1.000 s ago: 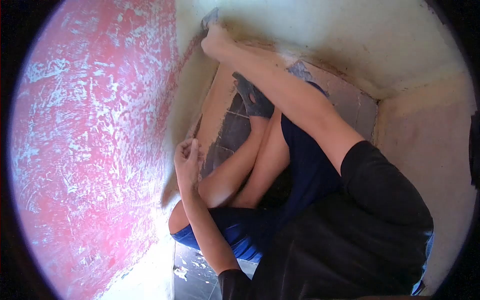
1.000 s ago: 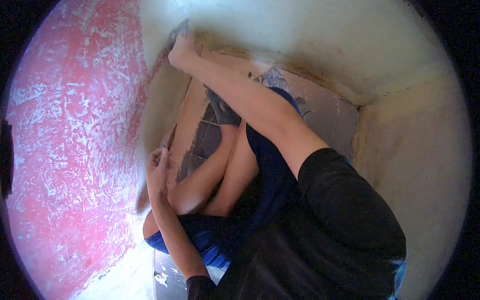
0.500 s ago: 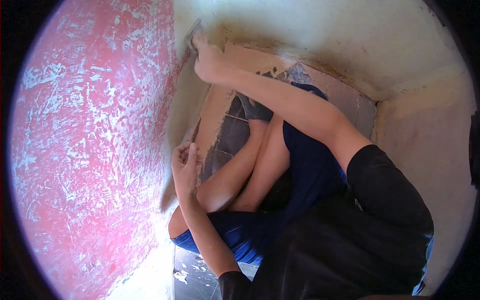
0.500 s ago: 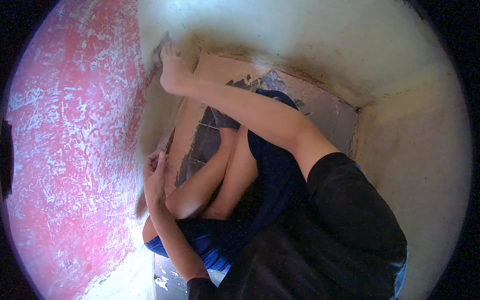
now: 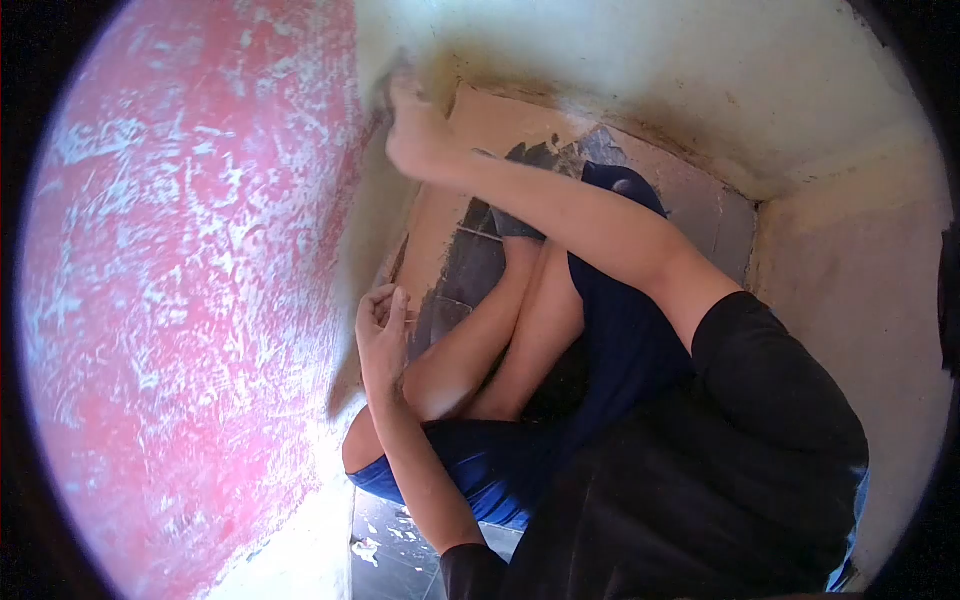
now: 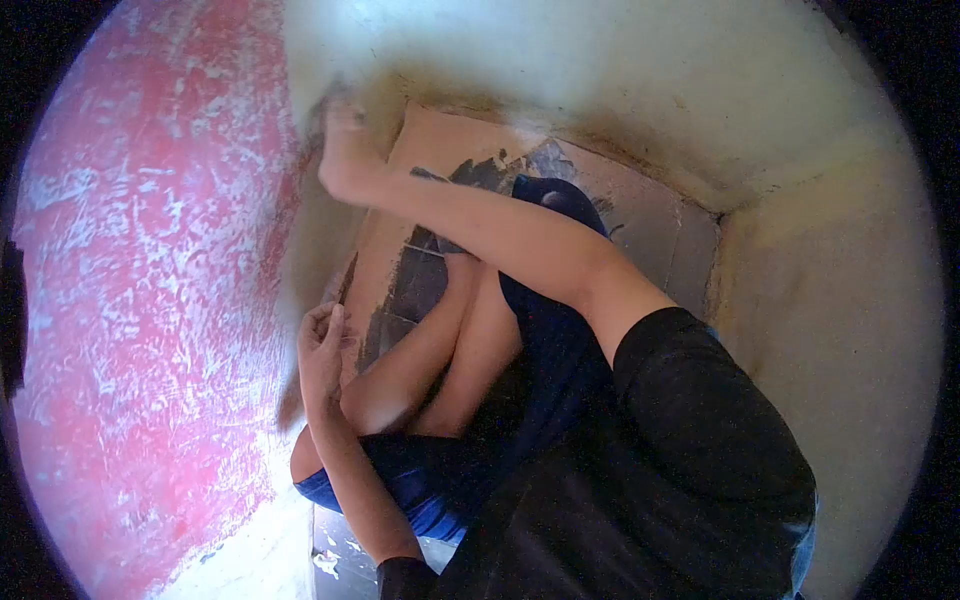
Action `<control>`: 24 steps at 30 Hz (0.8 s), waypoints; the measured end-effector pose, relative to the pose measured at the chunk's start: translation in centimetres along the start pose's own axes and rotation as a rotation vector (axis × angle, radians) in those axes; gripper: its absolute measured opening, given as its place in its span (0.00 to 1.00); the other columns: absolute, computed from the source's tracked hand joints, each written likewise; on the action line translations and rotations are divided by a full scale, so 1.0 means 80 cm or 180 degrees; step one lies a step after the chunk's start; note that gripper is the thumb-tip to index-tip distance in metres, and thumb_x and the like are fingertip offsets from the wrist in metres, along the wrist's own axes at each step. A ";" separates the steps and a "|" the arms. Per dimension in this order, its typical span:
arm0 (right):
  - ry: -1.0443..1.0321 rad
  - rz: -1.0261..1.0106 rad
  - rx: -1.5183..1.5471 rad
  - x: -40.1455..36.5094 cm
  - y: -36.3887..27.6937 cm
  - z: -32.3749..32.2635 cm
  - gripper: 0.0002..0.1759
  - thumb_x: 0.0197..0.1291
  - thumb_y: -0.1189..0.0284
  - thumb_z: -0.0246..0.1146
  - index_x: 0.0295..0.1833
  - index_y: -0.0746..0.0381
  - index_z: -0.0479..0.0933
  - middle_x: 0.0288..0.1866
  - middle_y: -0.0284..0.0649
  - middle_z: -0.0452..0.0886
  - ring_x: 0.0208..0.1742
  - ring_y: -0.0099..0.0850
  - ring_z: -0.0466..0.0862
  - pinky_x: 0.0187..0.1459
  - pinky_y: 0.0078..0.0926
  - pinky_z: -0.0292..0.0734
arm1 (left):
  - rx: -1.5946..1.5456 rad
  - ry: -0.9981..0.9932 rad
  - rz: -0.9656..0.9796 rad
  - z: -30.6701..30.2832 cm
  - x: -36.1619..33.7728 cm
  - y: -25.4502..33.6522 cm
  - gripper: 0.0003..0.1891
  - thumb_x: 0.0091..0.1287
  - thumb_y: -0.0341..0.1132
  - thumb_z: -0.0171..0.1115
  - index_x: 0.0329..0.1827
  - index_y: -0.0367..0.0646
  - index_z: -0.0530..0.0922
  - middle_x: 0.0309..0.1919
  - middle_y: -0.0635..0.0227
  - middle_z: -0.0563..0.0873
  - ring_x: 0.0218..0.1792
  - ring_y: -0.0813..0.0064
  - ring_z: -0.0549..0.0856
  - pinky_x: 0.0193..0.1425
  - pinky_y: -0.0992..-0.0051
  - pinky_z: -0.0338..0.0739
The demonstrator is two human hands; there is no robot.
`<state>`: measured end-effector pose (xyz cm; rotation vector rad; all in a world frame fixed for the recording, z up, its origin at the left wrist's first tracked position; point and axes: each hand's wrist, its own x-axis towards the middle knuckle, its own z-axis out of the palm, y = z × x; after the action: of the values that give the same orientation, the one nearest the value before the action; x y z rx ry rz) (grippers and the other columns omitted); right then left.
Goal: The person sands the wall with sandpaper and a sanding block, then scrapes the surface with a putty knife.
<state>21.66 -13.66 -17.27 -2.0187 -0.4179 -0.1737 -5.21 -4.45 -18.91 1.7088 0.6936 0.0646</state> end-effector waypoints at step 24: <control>-0.2314 0.1523 0.1153 -0.110 -0.007 -0.087 0.12 0.54 0.68 0.66 0.38 0.67 0.79 0.25 0.37 0.79 0.25 0.30 0.80 0.25 0.34 0.76 | -0.1338 -0.0724 0.0152 0.010 0.026 -0.001 0.33 0.75 0.38 0.69 0.76 0.30 0.66 0.66 0.53 0.80 0.68 0.62 0.81 0.73 0.63 0.76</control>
<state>13.65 -21.45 -16.19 -1.7070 -0.3610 0.8907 -3.19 -4.14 -19.87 1.3032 0.4328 0.0445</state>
